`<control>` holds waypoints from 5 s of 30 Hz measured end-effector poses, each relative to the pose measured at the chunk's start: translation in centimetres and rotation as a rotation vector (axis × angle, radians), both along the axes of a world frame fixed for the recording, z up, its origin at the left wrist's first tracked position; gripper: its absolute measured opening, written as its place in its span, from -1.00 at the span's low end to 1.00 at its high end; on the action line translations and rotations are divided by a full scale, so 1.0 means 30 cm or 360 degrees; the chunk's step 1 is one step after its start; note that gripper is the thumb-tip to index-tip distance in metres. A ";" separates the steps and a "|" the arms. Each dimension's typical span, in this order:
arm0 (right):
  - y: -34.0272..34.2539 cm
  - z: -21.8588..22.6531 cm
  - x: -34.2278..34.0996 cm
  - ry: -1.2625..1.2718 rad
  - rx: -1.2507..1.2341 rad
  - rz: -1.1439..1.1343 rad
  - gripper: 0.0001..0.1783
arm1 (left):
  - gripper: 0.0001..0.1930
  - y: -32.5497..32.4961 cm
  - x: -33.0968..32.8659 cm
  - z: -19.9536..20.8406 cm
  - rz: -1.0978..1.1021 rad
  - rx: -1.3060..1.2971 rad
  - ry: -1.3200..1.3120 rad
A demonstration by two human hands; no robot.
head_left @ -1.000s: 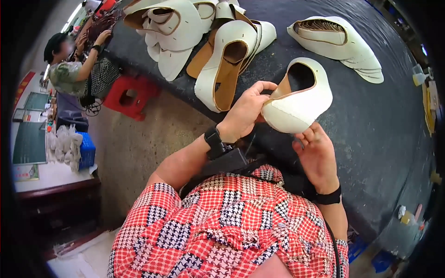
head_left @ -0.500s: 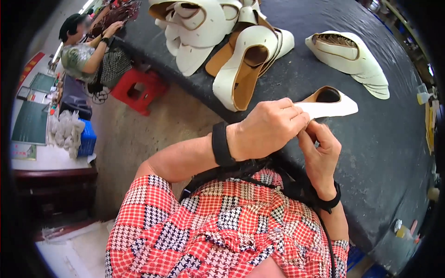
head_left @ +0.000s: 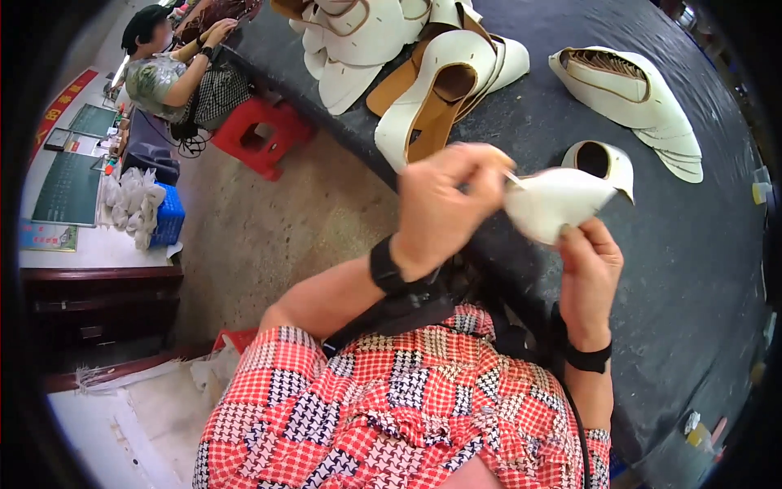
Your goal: The person is assembling white shoe components by peeling off protective adhesive strips and sticking parts together at a manufacturing station.
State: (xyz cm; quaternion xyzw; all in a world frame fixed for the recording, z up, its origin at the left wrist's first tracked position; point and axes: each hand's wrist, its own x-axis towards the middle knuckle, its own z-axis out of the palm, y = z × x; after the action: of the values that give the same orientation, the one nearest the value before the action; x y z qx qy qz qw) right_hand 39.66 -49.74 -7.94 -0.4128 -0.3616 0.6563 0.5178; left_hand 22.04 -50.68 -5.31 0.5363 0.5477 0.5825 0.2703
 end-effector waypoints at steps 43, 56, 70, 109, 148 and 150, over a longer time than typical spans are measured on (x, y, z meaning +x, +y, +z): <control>-0.086 0.117 -0.004 -0.1865 0.1201 -0.0533 -0.85 | -0.51 0.149 0.041 0.047 -0.1591 -0.0638 -0.0804; 0.008 0.081 0.103 0.0336 -0.0390 0.0387 -0.94 | -0.67 0.022 0.017 0.000 -0.1363 -0.0644 0.0588; -0.075 0.096 0.129 -0.0106 0.0289 0.0768 -0.30 | -0.74 -0.120 0.004 -0.012 -0.0975 -0.0553 0.0220; -0.030 0.105 0.027 -0.0702 0.0128 0.0593 -0.89 | -0.85 -0.105 0.032 -0.034 -0.0777 -0.0297 0.0049; 0.078 0.035 -0.070 -0.0152 0.0005 0.0479 -0.86 | -0.89 -0.031 -0.008 -0.044 -0.0478 0.0040 0.0204; 0.028 0.052 -0.099 -0.0718 0.0445 0.0020 -0.91 | -0.90 -0.039 0.004 -0.042 -0.0374 -0.0341 -0.0323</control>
State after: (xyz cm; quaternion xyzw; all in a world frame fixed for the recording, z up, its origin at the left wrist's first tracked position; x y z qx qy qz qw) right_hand 36.67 -48.89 -6.38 -0.4707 -0.5576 0.4947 0.4720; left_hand 22.14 -51.86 -6.56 0.5033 0.5102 0.5362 0.4459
